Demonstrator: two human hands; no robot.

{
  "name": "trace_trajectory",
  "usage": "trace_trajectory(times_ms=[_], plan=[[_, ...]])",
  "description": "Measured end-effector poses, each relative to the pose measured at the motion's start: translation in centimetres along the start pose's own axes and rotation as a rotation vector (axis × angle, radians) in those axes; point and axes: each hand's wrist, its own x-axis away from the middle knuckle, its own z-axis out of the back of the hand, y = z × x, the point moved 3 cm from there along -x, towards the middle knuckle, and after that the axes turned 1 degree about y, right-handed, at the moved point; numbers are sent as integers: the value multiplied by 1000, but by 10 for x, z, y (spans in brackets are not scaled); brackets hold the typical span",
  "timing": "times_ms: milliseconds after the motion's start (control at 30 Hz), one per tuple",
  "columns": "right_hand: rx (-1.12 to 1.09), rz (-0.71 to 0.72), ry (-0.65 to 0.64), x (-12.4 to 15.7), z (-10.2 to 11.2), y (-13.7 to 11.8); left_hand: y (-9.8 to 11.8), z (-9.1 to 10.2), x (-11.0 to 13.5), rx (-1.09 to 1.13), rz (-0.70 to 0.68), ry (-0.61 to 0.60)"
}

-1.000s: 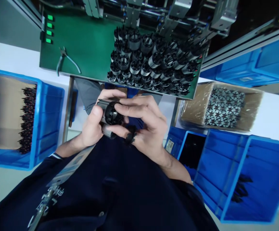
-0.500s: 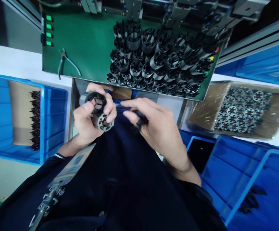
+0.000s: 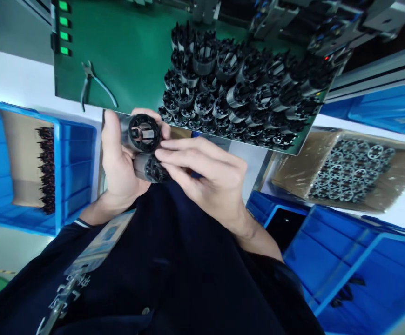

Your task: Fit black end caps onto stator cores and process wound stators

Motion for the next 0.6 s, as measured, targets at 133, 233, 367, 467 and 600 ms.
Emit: trace_trajectory(times_ms=[133,233,367,467,600], plan=[[-72,13,-84,5,-3,14,0,3,-6,26,24,-2],[-88,31,-106,10,-2,18,0,4,-7,56,79,15],[-82,62,-92,11,-6,20,-3,3,-7,35,99,10],[-69,110,-57,14,-14,22,-6,3,-6,13,81,-24],[-29,126,12,23,-23,25,-5,4,-7,13,-39,-58]])
